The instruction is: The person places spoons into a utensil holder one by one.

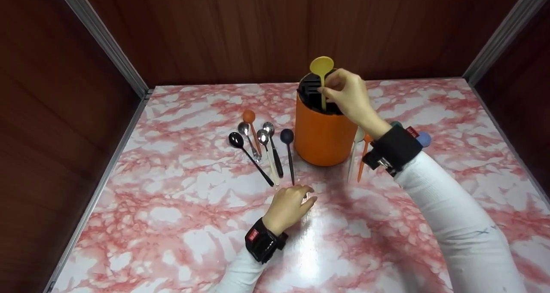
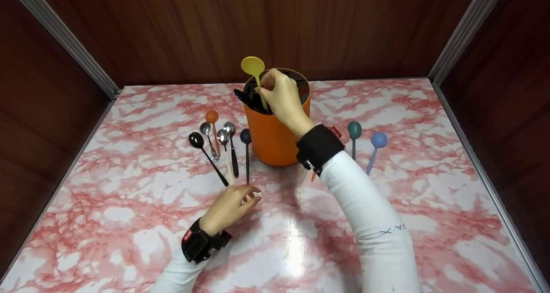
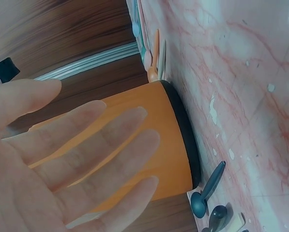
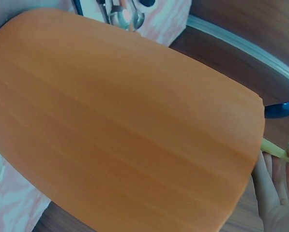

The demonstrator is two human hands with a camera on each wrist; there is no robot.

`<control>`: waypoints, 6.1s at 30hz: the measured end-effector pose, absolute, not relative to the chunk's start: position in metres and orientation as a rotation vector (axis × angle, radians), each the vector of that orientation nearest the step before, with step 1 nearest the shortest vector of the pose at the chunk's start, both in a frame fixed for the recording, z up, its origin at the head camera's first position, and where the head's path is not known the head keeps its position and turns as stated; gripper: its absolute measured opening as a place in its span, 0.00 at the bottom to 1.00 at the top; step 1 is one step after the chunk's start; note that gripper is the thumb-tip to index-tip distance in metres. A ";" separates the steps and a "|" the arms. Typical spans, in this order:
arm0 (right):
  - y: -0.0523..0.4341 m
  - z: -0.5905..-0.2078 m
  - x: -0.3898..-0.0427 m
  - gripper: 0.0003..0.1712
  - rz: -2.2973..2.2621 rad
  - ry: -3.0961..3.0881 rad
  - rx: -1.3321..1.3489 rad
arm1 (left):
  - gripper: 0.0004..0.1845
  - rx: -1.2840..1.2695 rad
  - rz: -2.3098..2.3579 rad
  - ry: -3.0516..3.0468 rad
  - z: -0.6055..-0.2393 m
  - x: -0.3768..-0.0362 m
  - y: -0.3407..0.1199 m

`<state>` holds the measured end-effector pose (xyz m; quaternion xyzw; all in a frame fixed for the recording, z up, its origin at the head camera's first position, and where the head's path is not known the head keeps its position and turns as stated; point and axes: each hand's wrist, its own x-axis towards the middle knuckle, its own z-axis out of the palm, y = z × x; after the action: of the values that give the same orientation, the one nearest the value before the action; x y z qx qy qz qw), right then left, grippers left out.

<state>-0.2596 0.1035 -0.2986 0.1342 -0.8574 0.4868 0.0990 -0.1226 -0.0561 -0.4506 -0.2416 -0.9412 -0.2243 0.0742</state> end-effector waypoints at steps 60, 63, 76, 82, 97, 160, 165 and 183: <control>0.177 -0.310 -0.241 0.07 1.462 -2.358 0.358 | 0.12 -0.730 -0.681 -2.828 -0.453 -0.122 -0.055; 0.184 -0.314 -0.240 0.08 1.507 -2.345 0.350 | 0.12 -0.727 -0.678 -2.826 -0.454 -0.122 -0.055; 0.210 -0.338 -0.241 0.04 1.554 -2.372 0.220 | 0.12 -0.722 -0.686 -2.849 -0.454 -0.123 -0.054; 0.218 -0.349 -0.242 0.06 1.544 -2.376 0.201 | 0.12 -0.719 -0.684 -2.848 -0.453 -0.124 -0.054; 0.234 -0.375 -0.245 0.12 1.590 -2.411 0.178 | 0.12 -0.714 -0.695 -2.842 -0.454 -0.123 -0.056; 0.269 -0.471 -0.255 0.16 0.991 -2.929 0.126 | 0.11 -0.718 -0.686 -2.816 -0.456 -0.124 -0.057; 0.268 -0.475 -0.255 0.16 0.943 -2.926 0.117 | 0.12 -0.713 -0.698 -2.825 -0.455 -0.124 -0.057; 0.265 -0.475 -0.260 0.12 0.860 -2.951 0.138 | 0.11 -0.709 -0.680 -2.850 -0.456 -0.124 -0.057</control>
<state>-0.2600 0.2648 -0.4752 0.0447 -0.9586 0.2795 0.0324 -0.1240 -0.0568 -0.4563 -0.2348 -0.9435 -0.2252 0.0633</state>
